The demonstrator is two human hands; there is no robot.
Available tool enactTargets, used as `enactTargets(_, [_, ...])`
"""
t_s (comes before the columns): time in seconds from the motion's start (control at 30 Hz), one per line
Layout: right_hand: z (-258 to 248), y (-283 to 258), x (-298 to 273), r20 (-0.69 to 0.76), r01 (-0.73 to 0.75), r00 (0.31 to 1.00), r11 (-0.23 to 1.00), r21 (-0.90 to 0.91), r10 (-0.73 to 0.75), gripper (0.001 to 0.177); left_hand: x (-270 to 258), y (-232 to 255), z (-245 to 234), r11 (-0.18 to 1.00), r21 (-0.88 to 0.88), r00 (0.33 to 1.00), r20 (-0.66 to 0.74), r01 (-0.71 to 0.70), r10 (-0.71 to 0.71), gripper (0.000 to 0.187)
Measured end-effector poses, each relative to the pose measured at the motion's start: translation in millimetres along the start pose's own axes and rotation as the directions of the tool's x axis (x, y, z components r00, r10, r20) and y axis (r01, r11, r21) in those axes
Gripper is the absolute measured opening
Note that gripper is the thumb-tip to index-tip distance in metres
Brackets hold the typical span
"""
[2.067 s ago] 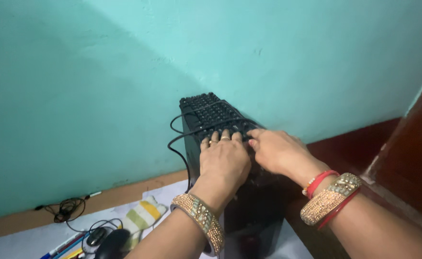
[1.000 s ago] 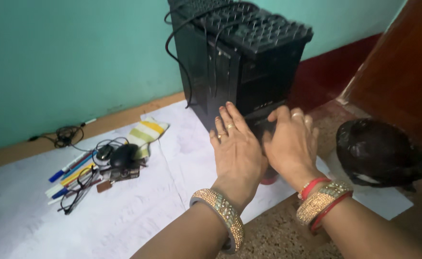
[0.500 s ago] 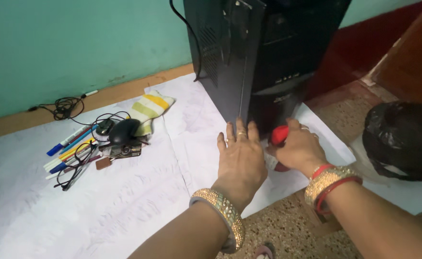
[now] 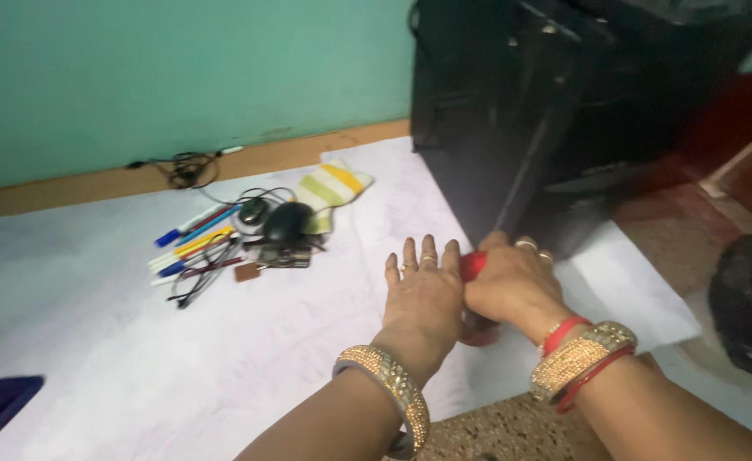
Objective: The person handles a laptop, a monitor, a keyboard, and a mouse, moving them between a patterned surface and a desk. They also gather pens, glasses, and a power adapter, placing them into a container.
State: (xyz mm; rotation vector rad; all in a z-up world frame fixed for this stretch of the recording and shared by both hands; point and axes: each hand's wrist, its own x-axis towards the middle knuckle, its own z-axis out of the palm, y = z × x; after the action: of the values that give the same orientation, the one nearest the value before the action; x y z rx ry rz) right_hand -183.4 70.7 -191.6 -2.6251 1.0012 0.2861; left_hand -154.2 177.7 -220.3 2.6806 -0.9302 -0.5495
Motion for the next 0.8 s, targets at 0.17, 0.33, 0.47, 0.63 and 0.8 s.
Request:
enactTargets(0.17, [18.3,-65.3,-16.0,-0.013,0.242,0.970,0.970,0.033,-0.241,0.075,-26.2,-57.5,-18.9,0.993,-0.031,0.984,-0.137,0.114,-0.117,0.117])
enactTargets(0.33, [51.2,-122.4,-34.8,-0.015,0.432,0.901,0.895,0.112,-0.433,0.064,-57.5,-117.0,-22.8,0.962,-0.065,0.937,-0.219,0.264,-0.272,0.113])
enactTargets(0.47, [79.7,-159.5,-49.7,-0.043,0.556,0.830,0.818,0.148,-0.556,0.056,-83.0,-156.4,-20.1,0.925,-0.103,0.881,-0.282,0.365,-0.379,0.109])
enactTargets(0.63, [102.8,-193.4,-73.8,-0.046,0.652,0.756,0.744,0.147,-0.654,0.056,-112.9,-192.0,-14.5,0.875,-0.143,0.828,-0.283,0.463,-0.484,0.102])
enactTargets(0.8, [109.6,-212.2,-100.6,0.106,0.622,0.770,0.777,0.095,-0.629,0.078,-134.9,-217.3,-0.6,0.860,-0.092,0.794,-0.347,0.501,-0.500,0.097])
